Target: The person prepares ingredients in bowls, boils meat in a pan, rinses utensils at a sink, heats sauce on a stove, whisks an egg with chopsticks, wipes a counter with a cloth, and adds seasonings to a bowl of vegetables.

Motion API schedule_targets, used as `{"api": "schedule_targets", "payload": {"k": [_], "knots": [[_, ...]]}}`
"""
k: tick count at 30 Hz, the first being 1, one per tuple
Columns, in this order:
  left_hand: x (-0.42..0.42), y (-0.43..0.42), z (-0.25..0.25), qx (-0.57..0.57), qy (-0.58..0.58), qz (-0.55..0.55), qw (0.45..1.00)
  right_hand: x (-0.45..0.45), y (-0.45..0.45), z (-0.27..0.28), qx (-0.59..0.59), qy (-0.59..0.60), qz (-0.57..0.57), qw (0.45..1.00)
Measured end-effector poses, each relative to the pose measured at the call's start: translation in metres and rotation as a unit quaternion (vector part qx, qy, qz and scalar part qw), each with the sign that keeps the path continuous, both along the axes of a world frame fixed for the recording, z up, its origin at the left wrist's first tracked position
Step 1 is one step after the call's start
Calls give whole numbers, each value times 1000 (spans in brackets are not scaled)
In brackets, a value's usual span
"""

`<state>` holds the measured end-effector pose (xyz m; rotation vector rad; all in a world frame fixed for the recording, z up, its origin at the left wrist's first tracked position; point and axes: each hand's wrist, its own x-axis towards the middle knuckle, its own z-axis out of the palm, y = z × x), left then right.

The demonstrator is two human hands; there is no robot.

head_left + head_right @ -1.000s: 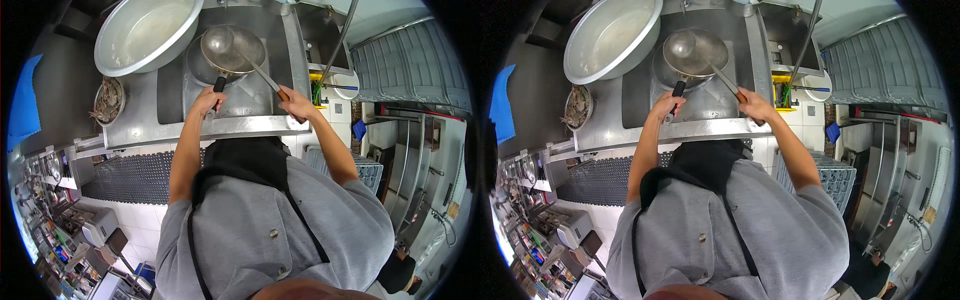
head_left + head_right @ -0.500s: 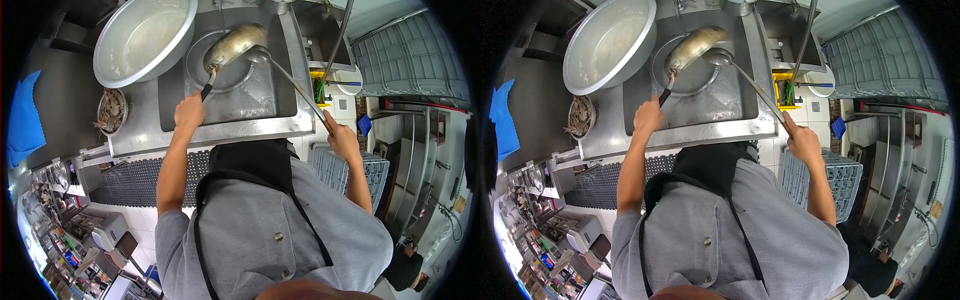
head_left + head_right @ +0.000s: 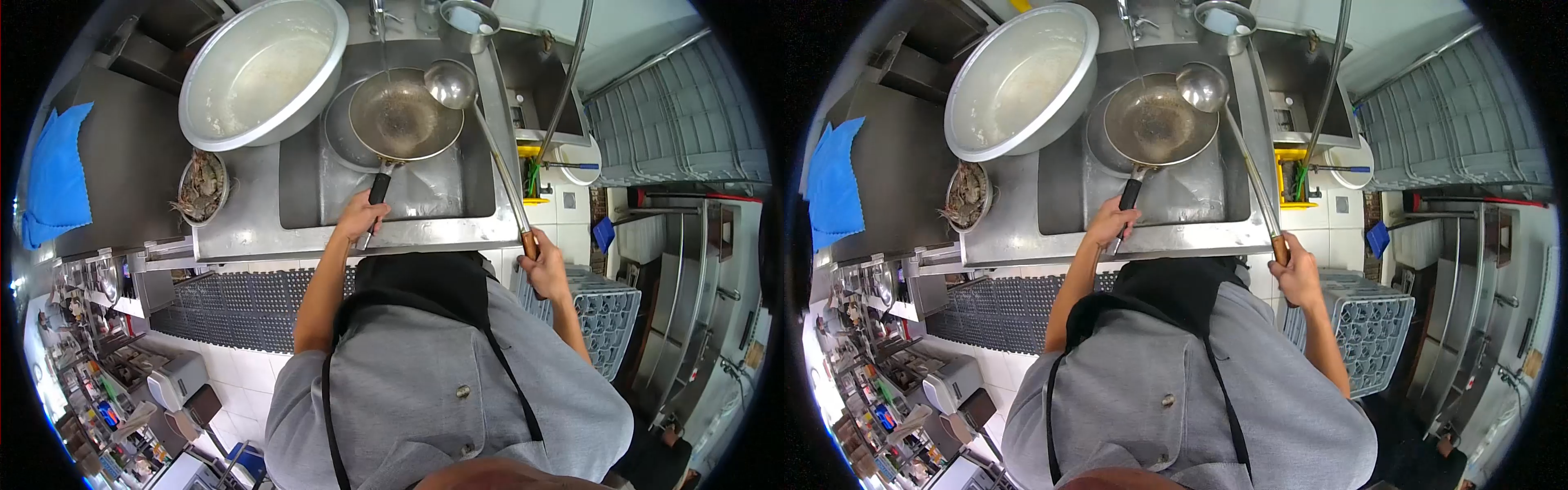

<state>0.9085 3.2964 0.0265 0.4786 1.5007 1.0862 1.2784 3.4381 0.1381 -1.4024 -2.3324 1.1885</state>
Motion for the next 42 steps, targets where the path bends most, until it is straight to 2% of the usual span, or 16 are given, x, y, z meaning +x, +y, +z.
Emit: {"api": "schedule_targets", "payload": {"k": [2,4,10,11,14,16,24,29,34,37,42], "knots": [[1,5,5,9,12,4,1000,-13,-4,4,-158,41,-75,984],[2,6,4,24,10,10,1000,-18,1,1,-229,96,-94,964],[4,-2,-11,25,39,44,998,-33,7,3,-212,145,-102,961],[3,-4,-15,24,83,37,996,-33,8,-1,-208,146,-80,964],[4,0,-33,35,49,47,997,-34,10,-16,-218,196,-78,953],[5,-3,-12,40,61,48,996,-38,9,-20,-211,216,-51,952],[5,-6,-12,78,5,77,994,-49,5,-16,-213,210,-69,952],[5,-5,-22,90,12,64,994,-49,4,-11,-189,183,-61,963],[1,-3,-35,35,17,71,997,-43,-3,-18,-199,190,-75,959],[0,-2,-23,34,-8,78,996,-43,-5,-11,-198,150,-65,966],[0,-3,-10,50,-39,64,996,-29,-7,-28,-241,173,-88,951]]}}
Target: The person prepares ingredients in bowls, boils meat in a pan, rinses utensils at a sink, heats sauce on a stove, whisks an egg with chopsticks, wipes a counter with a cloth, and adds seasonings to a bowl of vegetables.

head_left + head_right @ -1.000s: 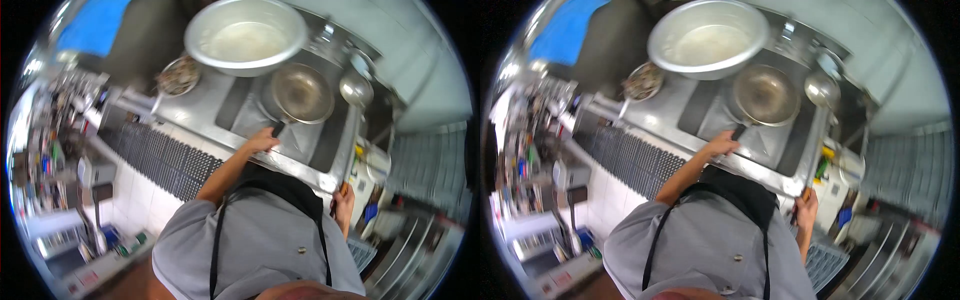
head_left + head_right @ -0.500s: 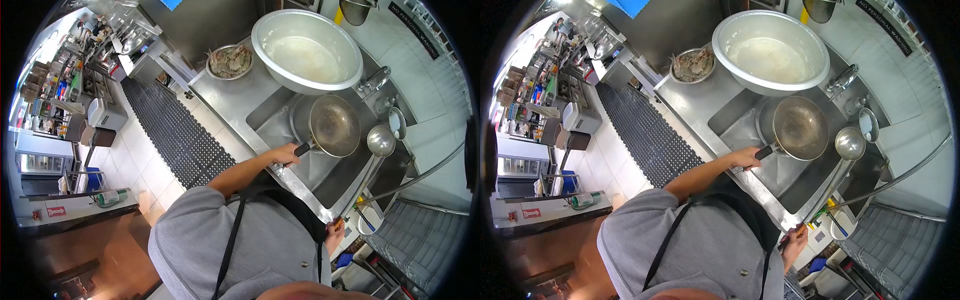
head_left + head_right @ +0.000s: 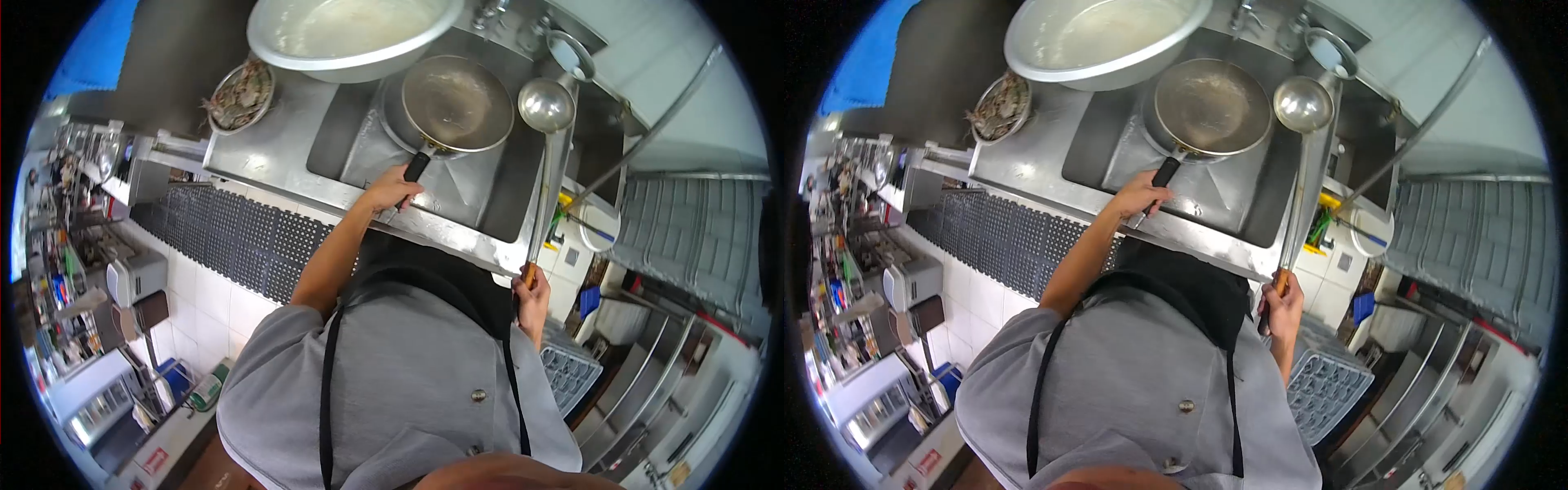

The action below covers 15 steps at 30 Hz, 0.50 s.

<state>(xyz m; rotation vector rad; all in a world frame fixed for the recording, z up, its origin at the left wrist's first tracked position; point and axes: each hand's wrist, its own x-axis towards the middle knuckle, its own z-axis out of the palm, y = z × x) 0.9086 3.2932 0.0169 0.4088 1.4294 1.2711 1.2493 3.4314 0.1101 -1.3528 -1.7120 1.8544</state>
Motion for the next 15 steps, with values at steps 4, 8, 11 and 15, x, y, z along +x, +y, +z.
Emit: {"api": "schedule_targets", "payload": {"k": [4,8,11,15], "knots": [[-2,2,-3,8,10,-7,1000,3,-4,-1,-6,-1,-18,1000],[-3,2,-7,15,8,-15,1000,4,-2,-8,-12,19,-33,999],[-2,2,2,-1,18,-17,1000,9,-7,-7,-20,17,-36,999],[-2,3,4,-14,28,-15,999,7,-7,-5,-28,18,-36,999]]}}
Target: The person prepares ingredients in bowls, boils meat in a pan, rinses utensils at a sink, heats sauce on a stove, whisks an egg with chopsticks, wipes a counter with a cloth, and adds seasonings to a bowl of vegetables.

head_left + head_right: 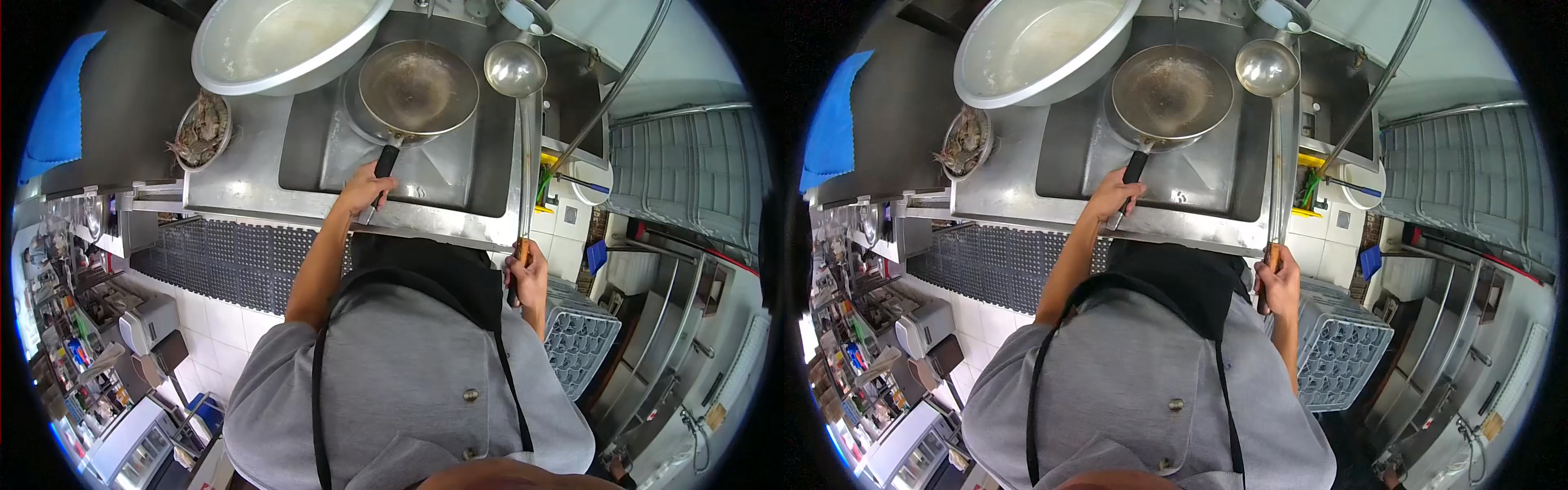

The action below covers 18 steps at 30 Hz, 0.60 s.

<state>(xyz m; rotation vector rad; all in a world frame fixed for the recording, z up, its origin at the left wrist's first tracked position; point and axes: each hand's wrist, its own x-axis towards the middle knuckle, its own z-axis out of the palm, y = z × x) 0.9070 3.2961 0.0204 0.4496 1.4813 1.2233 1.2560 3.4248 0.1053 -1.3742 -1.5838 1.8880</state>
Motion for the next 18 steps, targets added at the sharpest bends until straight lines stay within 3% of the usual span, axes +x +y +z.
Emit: {"api": "schedule_targets", "payload": {"k": [12,16,18], "knots": [[-1,0,-3,5,-8,6,1000,-5,0,4,-7,-17,19,1000],[-4,-2,-25,-7,-6,4,1000,-10,-3,10,39,-41,24,998],[-1,-3,-8,-13,3,17,1000,-12,-4,6,46,-18,23,998]]}}
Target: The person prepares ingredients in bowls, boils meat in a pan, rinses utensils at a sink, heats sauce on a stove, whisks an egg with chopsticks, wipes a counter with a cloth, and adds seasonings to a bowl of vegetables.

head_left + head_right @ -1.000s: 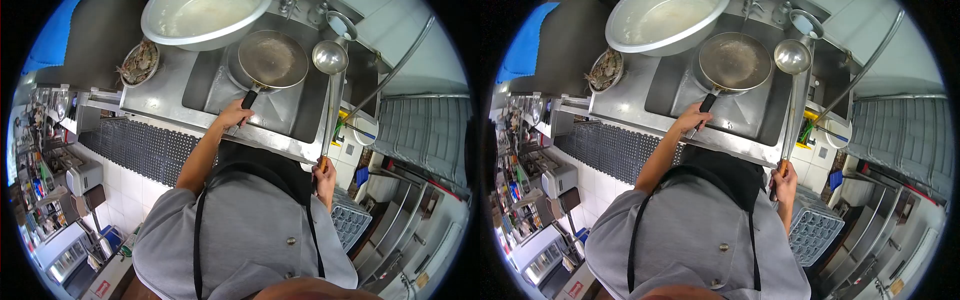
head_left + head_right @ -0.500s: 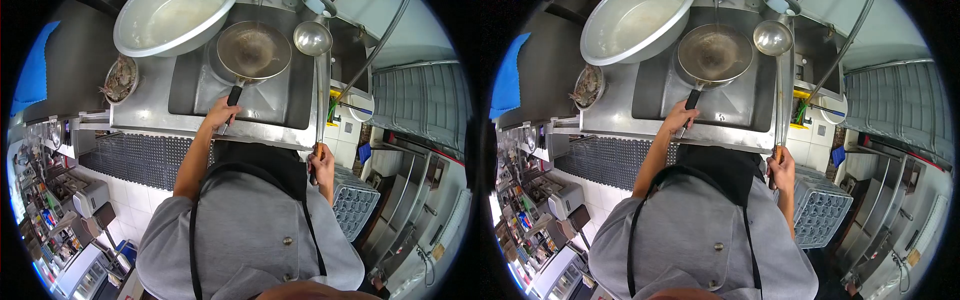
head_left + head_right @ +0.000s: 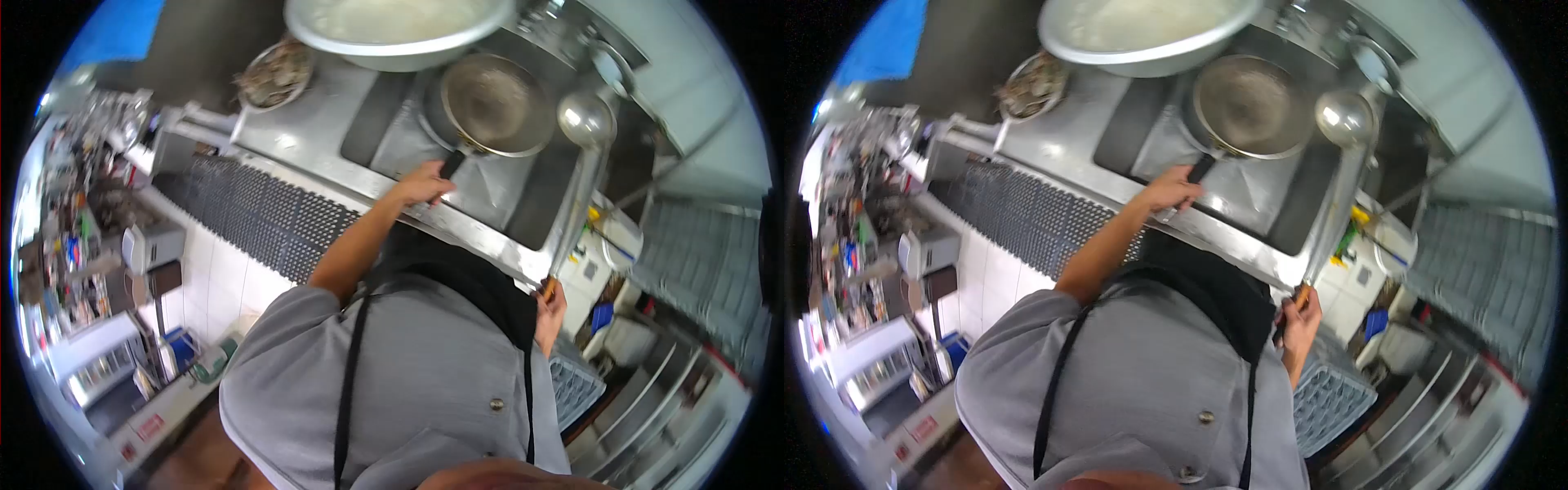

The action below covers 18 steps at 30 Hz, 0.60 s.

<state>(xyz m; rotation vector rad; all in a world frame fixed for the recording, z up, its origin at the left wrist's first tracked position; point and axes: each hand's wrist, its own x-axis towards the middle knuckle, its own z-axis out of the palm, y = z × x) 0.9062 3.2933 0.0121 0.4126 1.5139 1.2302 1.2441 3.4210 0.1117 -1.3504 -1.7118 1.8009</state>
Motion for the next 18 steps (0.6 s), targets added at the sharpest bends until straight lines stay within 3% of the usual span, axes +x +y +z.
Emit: {"api": "schedule_targets", "payload": {"k": [4,18], "knots": [[2,-1,-1,18,-10,3,1000,8,5,-15,47,-45,29,997],[4,-1,-3,50,-18,10,999,11,6,-21,56,-34,48,997]]}}
